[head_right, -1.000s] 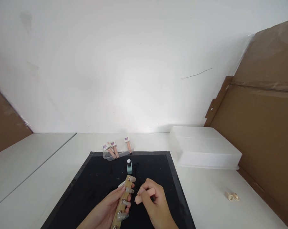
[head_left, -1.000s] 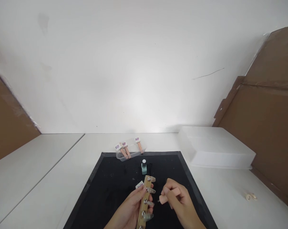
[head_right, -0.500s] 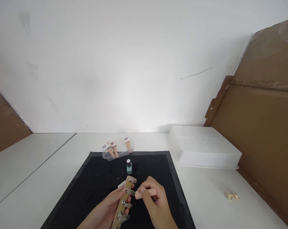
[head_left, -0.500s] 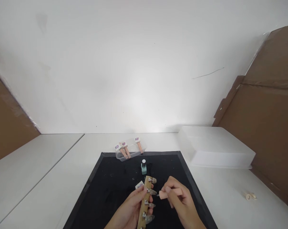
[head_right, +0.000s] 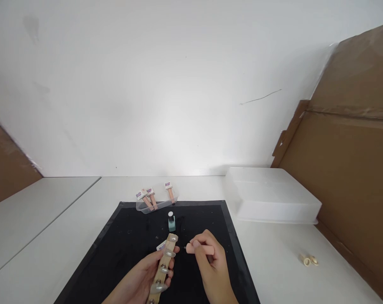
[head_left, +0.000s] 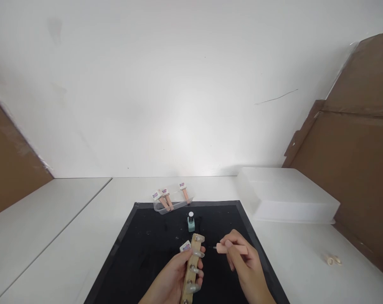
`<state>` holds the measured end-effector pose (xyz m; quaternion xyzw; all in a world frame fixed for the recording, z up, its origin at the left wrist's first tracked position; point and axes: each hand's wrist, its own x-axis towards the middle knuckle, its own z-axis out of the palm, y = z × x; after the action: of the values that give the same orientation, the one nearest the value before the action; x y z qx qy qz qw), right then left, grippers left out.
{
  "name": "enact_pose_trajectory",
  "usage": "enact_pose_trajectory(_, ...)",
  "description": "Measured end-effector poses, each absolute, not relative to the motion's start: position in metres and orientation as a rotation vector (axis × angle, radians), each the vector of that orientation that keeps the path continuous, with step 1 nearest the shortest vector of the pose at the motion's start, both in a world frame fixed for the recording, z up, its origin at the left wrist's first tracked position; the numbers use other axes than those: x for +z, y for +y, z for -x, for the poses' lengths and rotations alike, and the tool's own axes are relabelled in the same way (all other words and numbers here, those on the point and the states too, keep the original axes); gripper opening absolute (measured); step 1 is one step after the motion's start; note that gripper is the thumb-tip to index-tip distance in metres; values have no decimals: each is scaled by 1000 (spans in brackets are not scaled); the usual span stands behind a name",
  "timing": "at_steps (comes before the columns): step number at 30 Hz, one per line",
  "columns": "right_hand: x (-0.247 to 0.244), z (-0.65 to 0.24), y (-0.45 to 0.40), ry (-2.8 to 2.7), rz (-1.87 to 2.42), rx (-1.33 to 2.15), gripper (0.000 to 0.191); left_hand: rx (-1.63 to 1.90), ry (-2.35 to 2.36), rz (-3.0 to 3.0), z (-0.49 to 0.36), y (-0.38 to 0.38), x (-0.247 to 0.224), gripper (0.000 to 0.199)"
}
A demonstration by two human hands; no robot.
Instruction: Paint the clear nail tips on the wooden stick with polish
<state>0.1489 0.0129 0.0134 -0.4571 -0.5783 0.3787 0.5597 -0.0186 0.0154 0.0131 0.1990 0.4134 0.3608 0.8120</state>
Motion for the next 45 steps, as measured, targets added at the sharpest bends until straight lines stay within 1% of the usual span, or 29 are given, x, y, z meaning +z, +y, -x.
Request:
enact_pose_trajectory(9,11,-149,11,-1303,1050,1019,24,761,917,-444,16,16,17,32)
enact_pose_trajectory(16,8,-148,13,-1270,930,1285,29,758,903,-460,16,16,14,34)
enact_pose_trajectory(23,12,-147,11,-1260,819,1444,32,771,922,-446,13,17,19,37)
enact_pose_trajectory(34,16,-146,11,-1217,797,1482,32,776,818,-346,13,15,27,53)
enact_pose_trajectory(45,16,-146,10,-1194,801,1497,32,785,662,-328,16,19,15,49)
